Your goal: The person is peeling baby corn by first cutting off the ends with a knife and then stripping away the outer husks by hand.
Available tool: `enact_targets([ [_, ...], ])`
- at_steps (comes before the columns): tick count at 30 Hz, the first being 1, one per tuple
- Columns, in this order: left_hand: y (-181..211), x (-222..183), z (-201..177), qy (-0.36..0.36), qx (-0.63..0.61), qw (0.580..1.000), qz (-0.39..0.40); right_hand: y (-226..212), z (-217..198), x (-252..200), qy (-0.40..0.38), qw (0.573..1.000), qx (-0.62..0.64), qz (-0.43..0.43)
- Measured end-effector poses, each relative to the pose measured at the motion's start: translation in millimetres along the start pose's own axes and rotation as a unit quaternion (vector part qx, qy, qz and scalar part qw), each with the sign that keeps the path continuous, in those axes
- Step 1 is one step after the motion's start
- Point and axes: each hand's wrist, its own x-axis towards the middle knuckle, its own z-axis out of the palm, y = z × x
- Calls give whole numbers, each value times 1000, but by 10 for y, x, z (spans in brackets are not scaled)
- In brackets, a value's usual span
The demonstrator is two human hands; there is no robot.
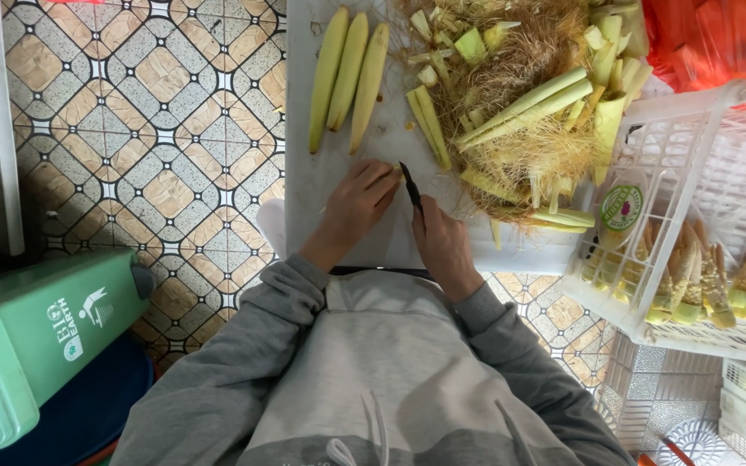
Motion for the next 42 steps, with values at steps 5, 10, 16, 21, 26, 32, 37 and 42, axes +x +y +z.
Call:
enact_targets([
  [5, 8, 55, -24, 5, 4, 1000, 10, 26, 14, 29, -9, 999, -32, -16],
  [10, -14, 46, -3, 4, 11, 1000, 17, 13, -34, 82, -18, 999, -40, -31],
  [16, 38, 82, -53, -1, 2, 1000, 8, 35, 42, 31, -19, 994, -94, -44],
  [21, 14, 75, -35, -3, 10, 1000, 14, 14, 140, 39, -13, 989, -140, -34],
  [26, -2, 69, -42, -6, 3, 1000, 9, -25, 113, 40, -10, 987, -154, -34],
  [32, 15, 103, -71, -10, 10, 1000, 11, -50, 229, 45, 17, 981, -194, -25],
  [37, 32, 72, -40, -11, 13, 1000, 4, -40, 334, -3, 21, 973, -229, -16],
  [42, 5, 4, 0, -25, 29, 999, 17, -41, 374, -11, 24, 963, -265, -36],
])
